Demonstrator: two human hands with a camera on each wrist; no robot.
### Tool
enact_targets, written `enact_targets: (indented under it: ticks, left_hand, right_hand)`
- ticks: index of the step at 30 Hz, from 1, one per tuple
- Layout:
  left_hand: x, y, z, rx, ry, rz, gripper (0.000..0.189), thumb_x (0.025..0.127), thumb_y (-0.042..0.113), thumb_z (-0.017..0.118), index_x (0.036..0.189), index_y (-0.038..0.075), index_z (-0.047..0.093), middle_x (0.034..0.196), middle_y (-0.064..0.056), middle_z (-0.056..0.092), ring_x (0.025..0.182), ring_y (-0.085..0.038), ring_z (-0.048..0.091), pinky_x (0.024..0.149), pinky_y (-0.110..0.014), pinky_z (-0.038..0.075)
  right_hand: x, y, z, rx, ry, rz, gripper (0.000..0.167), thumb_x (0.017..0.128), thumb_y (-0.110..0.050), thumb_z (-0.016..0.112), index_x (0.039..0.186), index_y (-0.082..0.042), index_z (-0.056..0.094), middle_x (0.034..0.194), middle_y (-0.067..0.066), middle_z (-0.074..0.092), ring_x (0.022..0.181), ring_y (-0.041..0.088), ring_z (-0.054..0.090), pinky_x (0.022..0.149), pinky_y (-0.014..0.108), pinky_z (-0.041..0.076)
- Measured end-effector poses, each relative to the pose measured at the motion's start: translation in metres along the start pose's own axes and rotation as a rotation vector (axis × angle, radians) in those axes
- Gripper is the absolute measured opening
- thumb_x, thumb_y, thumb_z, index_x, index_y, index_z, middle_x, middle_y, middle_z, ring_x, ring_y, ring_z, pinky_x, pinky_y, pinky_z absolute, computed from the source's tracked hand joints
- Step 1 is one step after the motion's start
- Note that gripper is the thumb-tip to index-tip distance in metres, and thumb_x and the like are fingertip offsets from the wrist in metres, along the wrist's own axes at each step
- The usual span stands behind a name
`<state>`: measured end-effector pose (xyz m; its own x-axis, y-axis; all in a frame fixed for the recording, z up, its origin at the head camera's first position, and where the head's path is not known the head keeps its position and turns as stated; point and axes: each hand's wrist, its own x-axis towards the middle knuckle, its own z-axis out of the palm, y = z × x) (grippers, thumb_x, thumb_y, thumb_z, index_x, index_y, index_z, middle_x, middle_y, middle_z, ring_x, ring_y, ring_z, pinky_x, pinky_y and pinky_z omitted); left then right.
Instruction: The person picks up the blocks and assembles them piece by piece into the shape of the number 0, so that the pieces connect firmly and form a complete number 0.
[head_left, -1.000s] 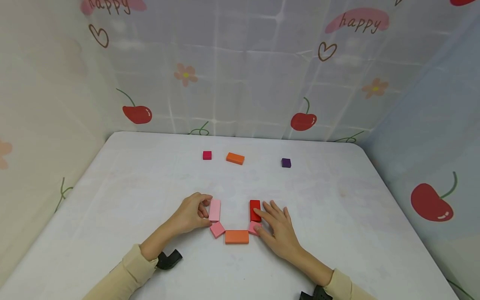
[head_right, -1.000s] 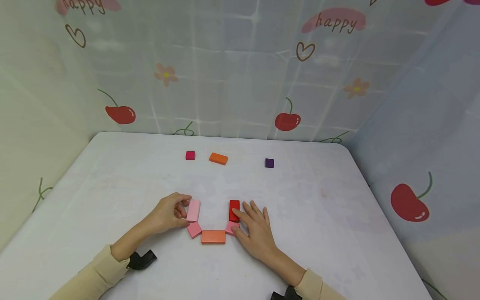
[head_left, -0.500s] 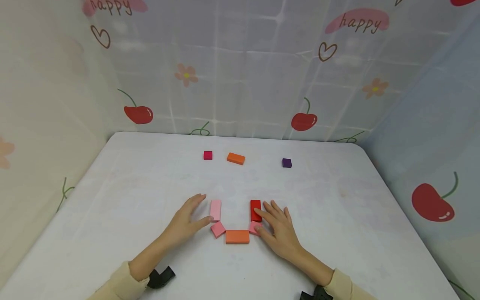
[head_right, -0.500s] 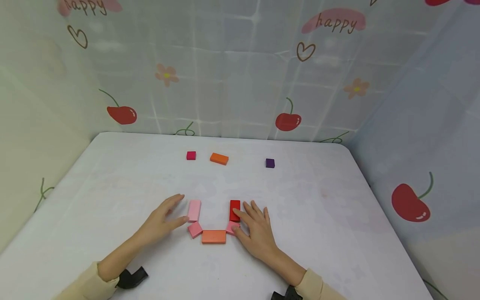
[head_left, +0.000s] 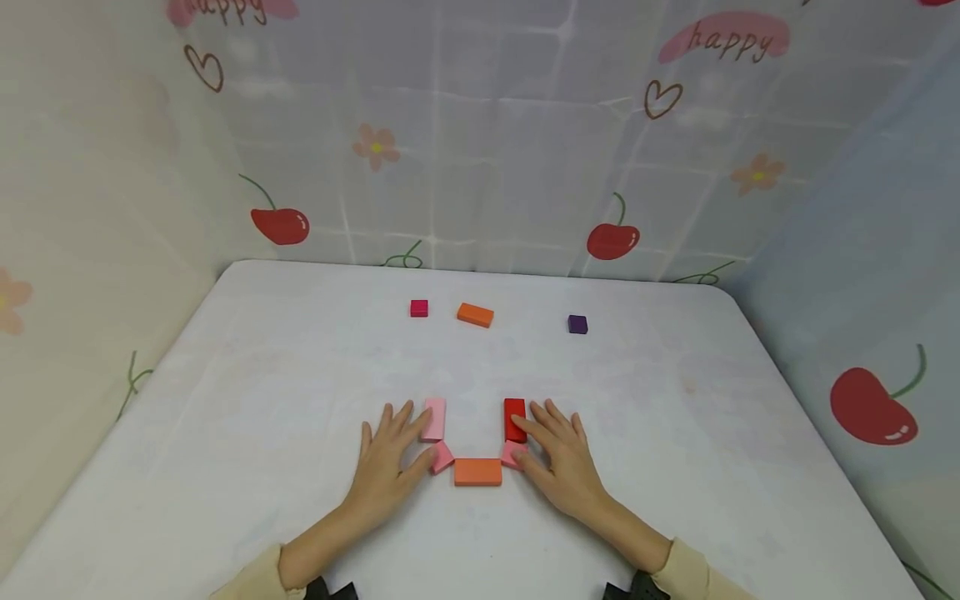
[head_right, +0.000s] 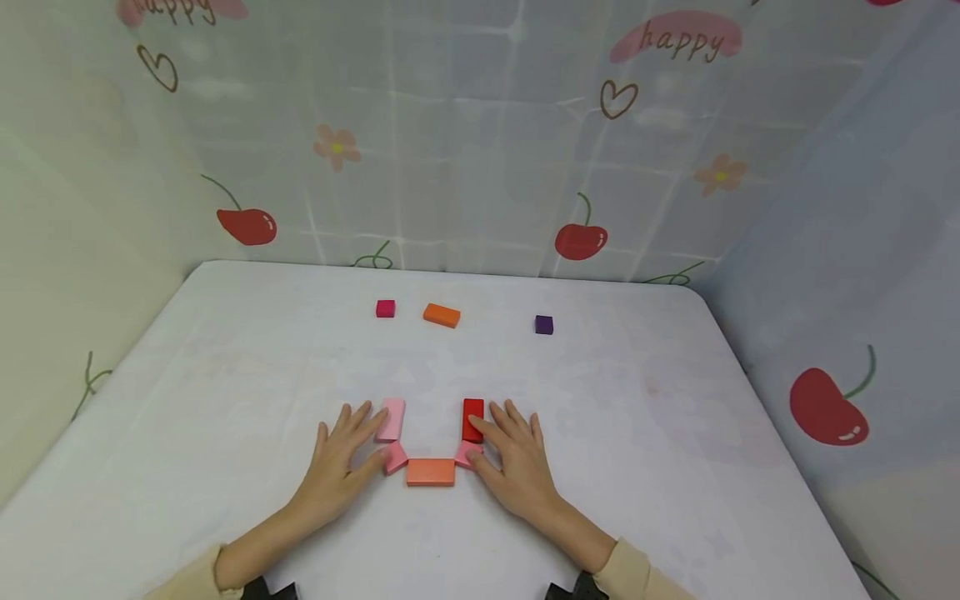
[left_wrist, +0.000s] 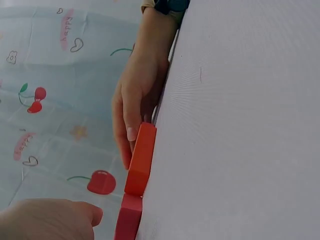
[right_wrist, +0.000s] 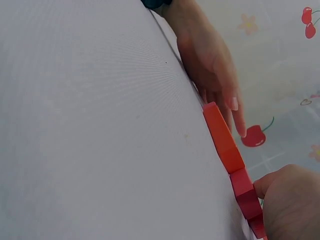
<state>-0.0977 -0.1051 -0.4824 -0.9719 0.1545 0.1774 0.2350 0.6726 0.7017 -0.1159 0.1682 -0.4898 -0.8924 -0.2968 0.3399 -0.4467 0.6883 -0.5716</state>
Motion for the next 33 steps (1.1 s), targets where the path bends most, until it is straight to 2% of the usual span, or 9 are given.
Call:
enact_targets:
  ticks: [5,10,17,33]
  left_hand:
    - [0.0026,0.0003,0.0016,0.021,0.026,0.011,0.055,0.090,0.033,0.066,0.140,0.014,0.055,0.152,-0.020,0.040,0.145,-0.049,0.020,0.111,-0.072,0.000]
    - [0.0032,0.0000,0.0025,0.044,0.018,0.000,0.053,0.088,0.033,0.068,0.136,0.015,0.059,0.151,-0.020,0.042,0.146,-0.049,0.020,0.112,-0.072,0.000]
    - [0.0022,-0.0006,0.0029,0.070,0.007,-0.001,0.052,0.088,0.033,0.068,0.136,0.015,0.059,0.151,-0.020,0.043,0.146,-0.048,0.020,0.112,-0.072,0.002]
    - [0.0007,-0.0005,0.0025,0.074,0.027,0.009,0.051,0.087,0.030,0.070,0.135,0.015,0.060,0.150,-0.020,0.043,0.145,-0.048,0.022,0.112,-0.071,0.003]
  right_hand:
    - [0.0001,0.0001,-0.0017,0.004,0.008,-0.011,0.047,0.087,-0.027,0.071,0.131,-0.016,0.063,0.144,0.019,0.051,0.140,0.042,0.037,0.110,0.072,0.014]
    - [0.0004,0.0002,-0.0025,0.009,0.005,-0.008,0.046,0.087,-0.028,0.070,0.131,-0.016,0.063,0.145,0.018,0.051,0.141,0.042,0.036,0.110,0.072,0.013]
    - [-0.0005,0.0003,-0.0009,0.013,-0.004,0.003,0.047,0.087,-0.029,0.070,0.132,-0.017,0.063,0.145,0.017,0.051,0.141,0.041,0.036,0.111,0.072,0.013]
    - [-0.0002,-0.0004,-0.0005,0.038,0.005,0.002,0.049,0.087,-0.028,0.070,0.133,-0.016,0.062,0.145,0.018,0.050,0.141,0.041,0.036,0.111,0.071,0.012]
